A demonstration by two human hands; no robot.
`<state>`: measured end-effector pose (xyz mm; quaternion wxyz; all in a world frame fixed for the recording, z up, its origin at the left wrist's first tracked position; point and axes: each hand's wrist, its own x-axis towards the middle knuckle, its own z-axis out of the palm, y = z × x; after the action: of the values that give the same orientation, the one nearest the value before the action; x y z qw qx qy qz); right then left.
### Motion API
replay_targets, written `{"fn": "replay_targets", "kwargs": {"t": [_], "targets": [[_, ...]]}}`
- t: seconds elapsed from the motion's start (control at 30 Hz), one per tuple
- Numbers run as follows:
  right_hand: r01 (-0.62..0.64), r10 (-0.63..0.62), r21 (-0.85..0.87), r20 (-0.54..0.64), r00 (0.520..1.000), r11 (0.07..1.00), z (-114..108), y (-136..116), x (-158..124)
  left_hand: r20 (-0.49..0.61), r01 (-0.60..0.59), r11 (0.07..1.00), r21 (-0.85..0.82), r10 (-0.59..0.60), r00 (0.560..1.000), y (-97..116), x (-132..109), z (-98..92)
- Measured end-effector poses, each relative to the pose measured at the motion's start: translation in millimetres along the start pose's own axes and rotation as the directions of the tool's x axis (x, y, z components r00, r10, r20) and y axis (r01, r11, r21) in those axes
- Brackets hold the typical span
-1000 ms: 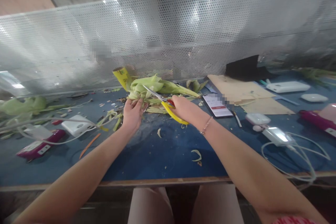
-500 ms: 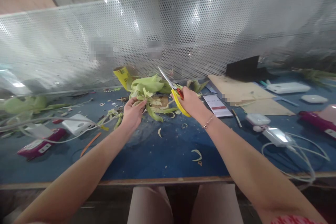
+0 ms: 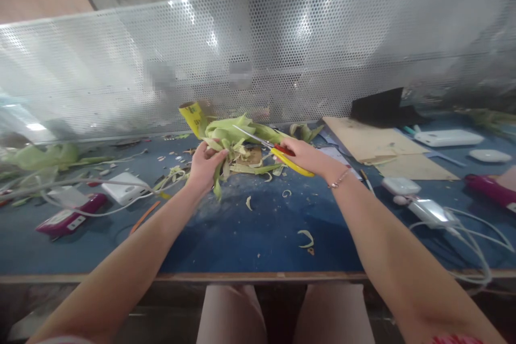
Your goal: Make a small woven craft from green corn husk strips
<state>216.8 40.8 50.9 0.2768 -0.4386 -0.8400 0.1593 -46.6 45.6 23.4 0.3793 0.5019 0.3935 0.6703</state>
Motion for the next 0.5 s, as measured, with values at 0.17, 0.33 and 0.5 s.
{"fn": "replay_targets", "kwargs": {"t": [0.17, 0.33, 0.5], "targets": [[-0.057, 0.065, -0.091, 0.083, 0.994, 0.994, -9, 6, -6, 0.138, 0.008, 0.986, 0.168, -0.031, 0.990, 1, 5, -7.5], [-0.001, 0.024, -0.174, 0.128, 0.992, 0.985, -10, 0, -8, 0.206, -0.026, 0.948, 0.316, -0.043, 0.978, 3, 6, -11.1], [0.004, 0.031, -0.289, 0.118, 0.993, 0.957, -7, -2, -9, 0.237, -0.093, 0.923, 0.374, 0.001, 0.971, -2, 8, -13.0]]}}
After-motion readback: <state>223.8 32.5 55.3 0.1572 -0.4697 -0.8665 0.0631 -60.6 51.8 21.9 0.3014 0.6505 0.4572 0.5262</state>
